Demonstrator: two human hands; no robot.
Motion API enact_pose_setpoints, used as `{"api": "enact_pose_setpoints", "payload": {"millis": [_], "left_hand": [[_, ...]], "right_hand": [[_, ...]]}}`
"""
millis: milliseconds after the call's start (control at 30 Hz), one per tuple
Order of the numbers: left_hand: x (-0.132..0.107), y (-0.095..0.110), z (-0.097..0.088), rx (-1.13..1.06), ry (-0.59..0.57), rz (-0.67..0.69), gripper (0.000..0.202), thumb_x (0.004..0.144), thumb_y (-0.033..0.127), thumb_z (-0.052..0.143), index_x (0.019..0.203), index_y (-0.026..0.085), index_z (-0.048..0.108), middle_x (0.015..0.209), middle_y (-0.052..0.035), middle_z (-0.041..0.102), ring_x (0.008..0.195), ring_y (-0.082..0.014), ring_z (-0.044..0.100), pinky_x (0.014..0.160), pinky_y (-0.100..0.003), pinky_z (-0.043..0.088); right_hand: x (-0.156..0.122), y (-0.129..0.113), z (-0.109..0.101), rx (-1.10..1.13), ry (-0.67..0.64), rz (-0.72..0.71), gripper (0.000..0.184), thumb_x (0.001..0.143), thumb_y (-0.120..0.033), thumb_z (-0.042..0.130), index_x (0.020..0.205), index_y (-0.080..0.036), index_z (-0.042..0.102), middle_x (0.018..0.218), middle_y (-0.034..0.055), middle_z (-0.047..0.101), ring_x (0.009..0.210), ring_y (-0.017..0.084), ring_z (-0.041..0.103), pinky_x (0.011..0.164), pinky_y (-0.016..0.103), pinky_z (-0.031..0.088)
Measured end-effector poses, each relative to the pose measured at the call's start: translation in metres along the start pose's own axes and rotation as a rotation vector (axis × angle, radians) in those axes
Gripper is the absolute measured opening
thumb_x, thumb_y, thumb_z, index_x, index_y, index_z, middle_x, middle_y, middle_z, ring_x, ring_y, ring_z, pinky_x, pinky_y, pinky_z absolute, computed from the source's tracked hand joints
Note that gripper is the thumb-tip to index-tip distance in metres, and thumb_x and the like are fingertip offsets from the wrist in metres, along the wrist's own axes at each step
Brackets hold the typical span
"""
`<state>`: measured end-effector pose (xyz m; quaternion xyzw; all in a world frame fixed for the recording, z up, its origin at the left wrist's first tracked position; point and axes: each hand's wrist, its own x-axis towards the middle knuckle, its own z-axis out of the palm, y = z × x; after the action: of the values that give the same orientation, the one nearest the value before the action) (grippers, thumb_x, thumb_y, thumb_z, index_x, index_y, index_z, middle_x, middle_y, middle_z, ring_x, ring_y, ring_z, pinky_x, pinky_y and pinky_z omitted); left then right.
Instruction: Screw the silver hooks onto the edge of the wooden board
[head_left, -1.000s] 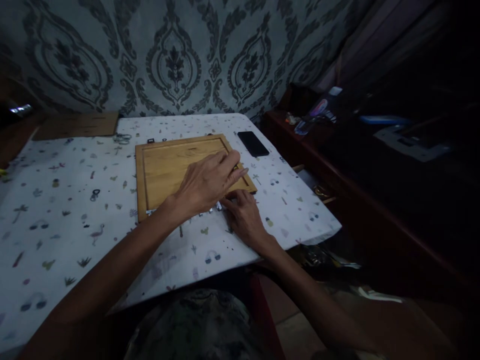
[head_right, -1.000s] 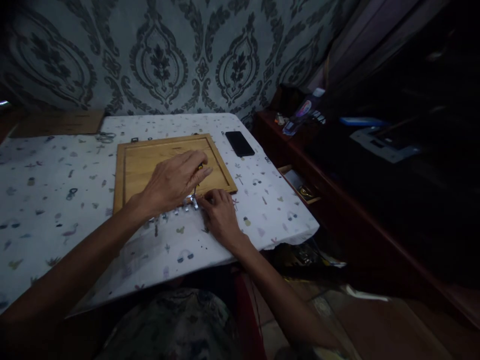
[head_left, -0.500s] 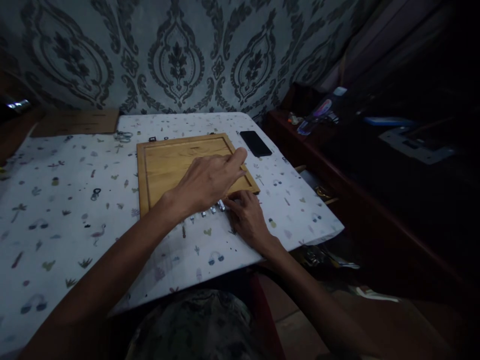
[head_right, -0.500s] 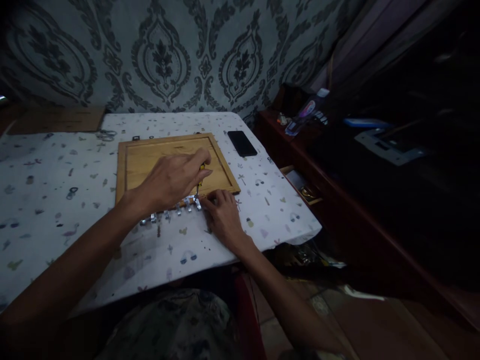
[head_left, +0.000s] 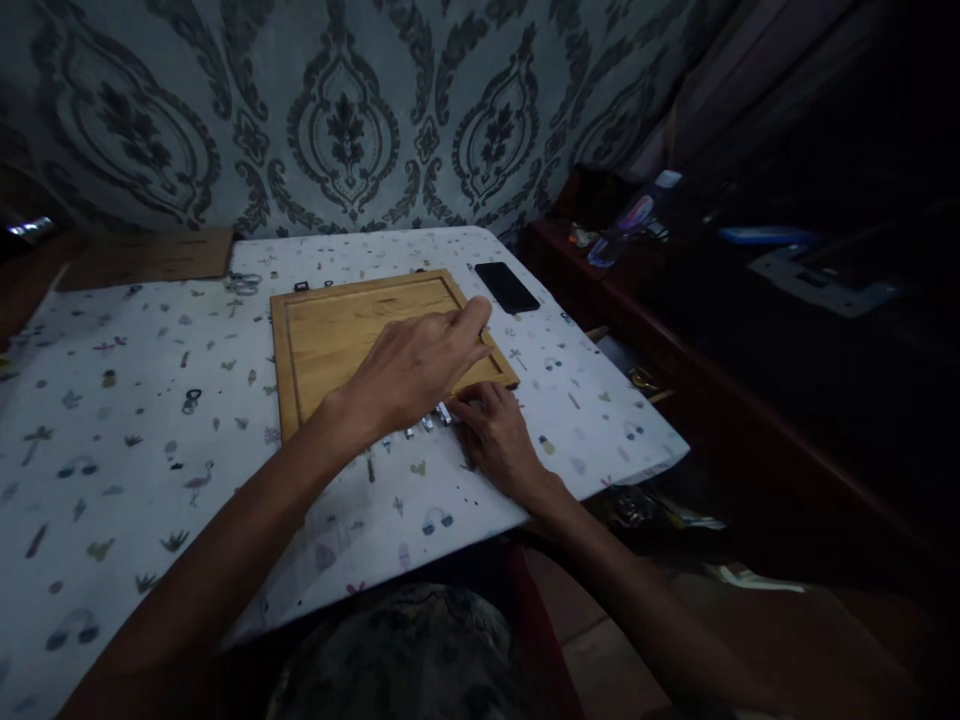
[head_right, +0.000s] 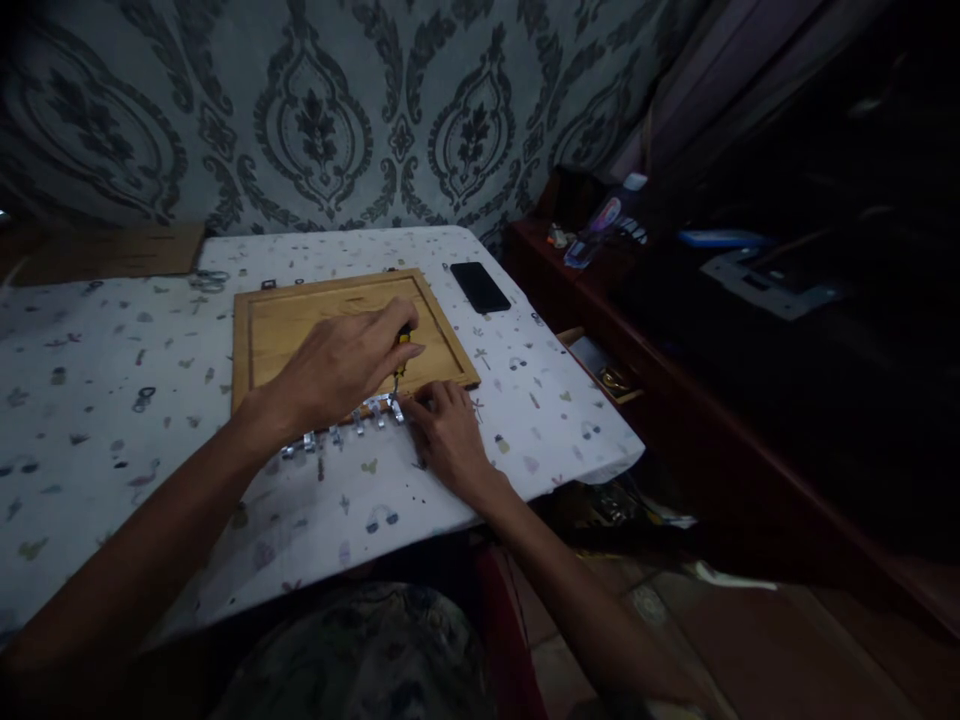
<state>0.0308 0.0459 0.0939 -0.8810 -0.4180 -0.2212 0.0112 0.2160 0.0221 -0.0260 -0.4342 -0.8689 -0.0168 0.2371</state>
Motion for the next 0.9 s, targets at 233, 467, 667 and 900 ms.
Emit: {"api": "enact_pose_setpoints", "payload": {"millis": [233,467,667,900], "left_hand": [[-0.0007,0.0019,-0.0071,-0.01,0.091,-0.037,0.01,0.102,0.024,0.045,0.109,0.019,0.048,0.088,-0.0034,0.068,0.075,-0.0171,0.064,0.06,-0.026,0.037],[-0.0009,0.0037,-0.0029,0.069,0.002,-0.042,0.009,0.102,0.026,0.046,0.108,0.019,0.049,0.092,-0.0049,0.069,0.08,-0.0189,0.065,0.057,-0.027,0.032],[-0.0005,0.004,-0.0046,0.096,-0.025,-0.052,0.012,0.102,0.025,0.044,0.111,0.018,0.048,0.095,-0.0064,0.07,0.082,-0.0197,0.066,0.056,-0.028,0.031],[0.0005,0.0045,-0.0066,0.095,-0.072,-0.047,0.014,0.103,0.027,0.043,0.112,0.017,0.048,0.096,-0.0075,0.07,0.083,-0.0201,0.066,0.059,-0.027,0.035]], "right_hand": [[-0.0007,0.0012,0.001,0.004,-0.002,0.0,0.036,0.093,-0.011,0.051,0.122,-0.021,0.071,0.105,0.0128,0.064,0.096,0.026,0.052,0.083,0.041,0.043],[0.0007,-0.0003,0.0004,0.006,0.003,0.008,0.035,0.093,-0.011,0.052,0.12,-0.022,0.072,0.105,0.0127,0.064,0.097,0.027,0.052,0.083,0.041,0.044],[0.0003,-0.0004,-0.001,0.012,-0.022,0.018,0.036,0.094,-0.012,0.05,0.122,-0.021,0.071,0.106,0.0141,0.064,0.097,0.028,0.051,0.083,0.042,0.042],[0.0,0.0005,-0.0009,0.022,-0.019,0.015,0.038,0.093,-0.012,0.052,0.125,-0.023,0.07,0.106,0.0134,0.063,0.097,0.027,0.051,0.084,0.043,0.044]]}}
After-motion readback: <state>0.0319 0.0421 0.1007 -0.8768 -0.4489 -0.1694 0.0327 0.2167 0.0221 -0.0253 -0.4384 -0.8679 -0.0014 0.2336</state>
